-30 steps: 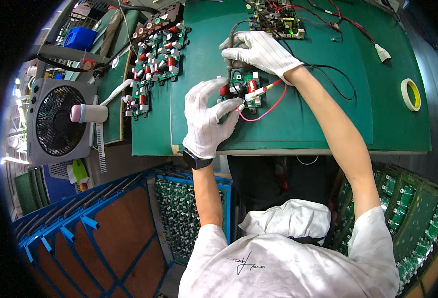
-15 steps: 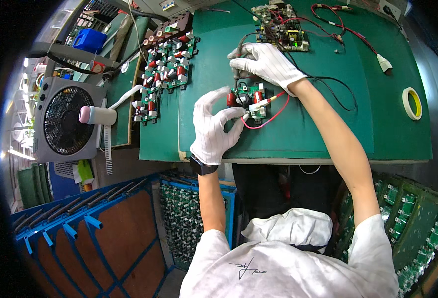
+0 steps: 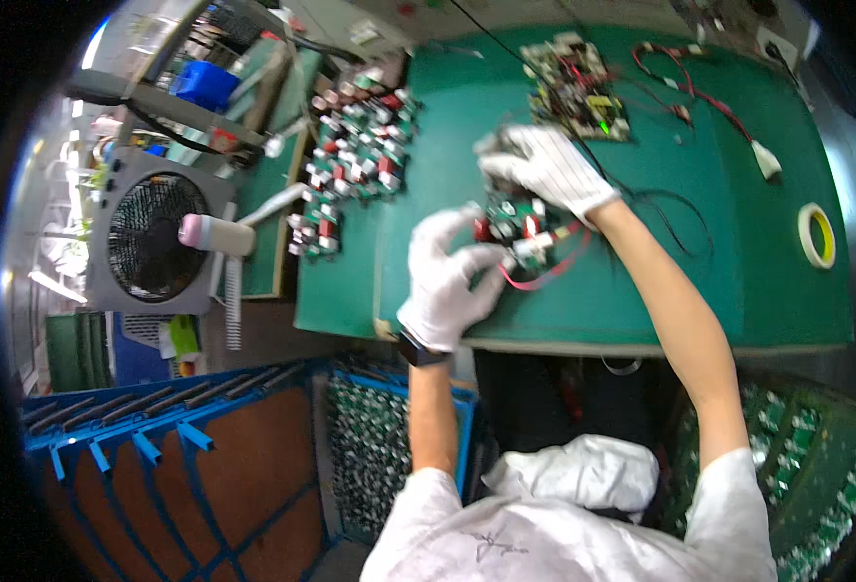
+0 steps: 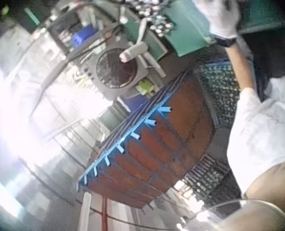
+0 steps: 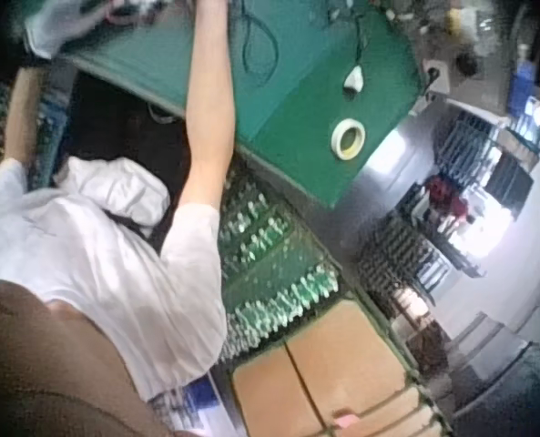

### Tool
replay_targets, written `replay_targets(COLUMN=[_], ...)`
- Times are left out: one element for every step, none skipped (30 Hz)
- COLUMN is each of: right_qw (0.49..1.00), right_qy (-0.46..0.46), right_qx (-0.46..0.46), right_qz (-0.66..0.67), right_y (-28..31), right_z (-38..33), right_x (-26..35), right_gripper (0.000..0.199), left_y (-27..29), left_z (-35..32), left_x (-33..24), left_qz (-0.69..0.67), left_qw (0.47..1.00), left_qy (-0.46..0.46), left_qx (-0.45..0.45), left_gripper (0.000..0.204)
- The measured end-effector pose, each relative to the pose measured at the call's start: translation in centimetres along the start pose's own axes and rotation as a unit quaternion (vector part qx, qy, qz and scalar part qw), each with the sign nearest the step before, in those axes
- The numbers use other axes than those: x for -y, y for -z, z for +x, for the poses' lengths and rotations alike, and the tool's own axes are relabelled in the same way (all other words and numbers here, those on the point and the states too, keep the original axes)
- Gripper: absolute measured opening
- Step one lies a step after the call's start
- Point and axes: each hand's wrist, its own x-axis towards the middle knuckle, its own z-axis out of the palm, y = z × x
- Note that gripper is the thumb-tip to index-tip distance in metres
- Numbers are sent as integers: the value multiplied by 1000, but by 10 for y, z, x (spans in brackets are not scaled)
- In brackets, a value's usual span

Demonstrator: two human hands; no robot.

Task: Test printed circuit boards using a specialized testing station and probes.

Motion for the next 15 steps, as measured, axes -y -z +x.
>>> replay_targets(right_qw=[995, 986, 981, 994, 1000, 996, 993, 987, 985, 980, 979, 976, 977, 976, 975], right_qy=[69, 109, 129, 48, 3, -46, -70, -94, -87, -95, -97, -101, -96, -98, -100], right_qx=[-7, -15, -10, -7, -18, -23, -13, -3, -7, -4, -2, -1, -1, 0, 1], right_qz=[-71, -125, -142, -94, -13, 67, 99, 131, 151, 172, 181, 191, 189, 193, 196], right_y=[3, -5, -4, -4, -1, 2, 1, 1, -1, -1, 0, 0, 0, 0, 0], right_z=[-3, -2, -5, -9, -14, -16, -17, -18, -18, -17, -15, -15, -12, -10, -10], right_x=[-20, -22, -20, -14, -6, -10, -1, 6, 7, 9, 9, 8, 8, 8, 7], right_gripper=[25, 22, 22, 24, 28, 32, 32, 32, 33, 32, 32, 32, 32, 32, 32], left_y=[-7, -1, -2, -3, -5, -7, -5, -3, -3, -1, 0, 0, 1, 1, 0], left_z=[5, 1, -1, -1, -3, 0, -2, -4, -6, -4, -2, -1, 1, 2, 2], left_x=[-3, 0, -2, -5, -7, -11, -13, -13, -11, -11, -12, -12, -10, -9, -8], left_qz=[-6, -5, -21, -23, -33, -34, -31, -30, -28, -25, -21, -18, -23, -21, -23], left_qw=[1000, 1000, 1000, 1000, 999, 999, 999, 999, 999, 999, 999, 999, 999, 999, 999], left_qy=[-18, -20, -19, -15, -10, -8, -1, 6, 9, 5, 5, 6, 6, 3, 5], left_qx=[-4, 4, 0, 5, 12, 27, 30, 34, 35, 32, 34, 37, 34, 31, 34], left_gripper=[25, 26, 26, 27, 27, 28, 28, 28, 28, 28, 28, 28, 27, 27, 27])
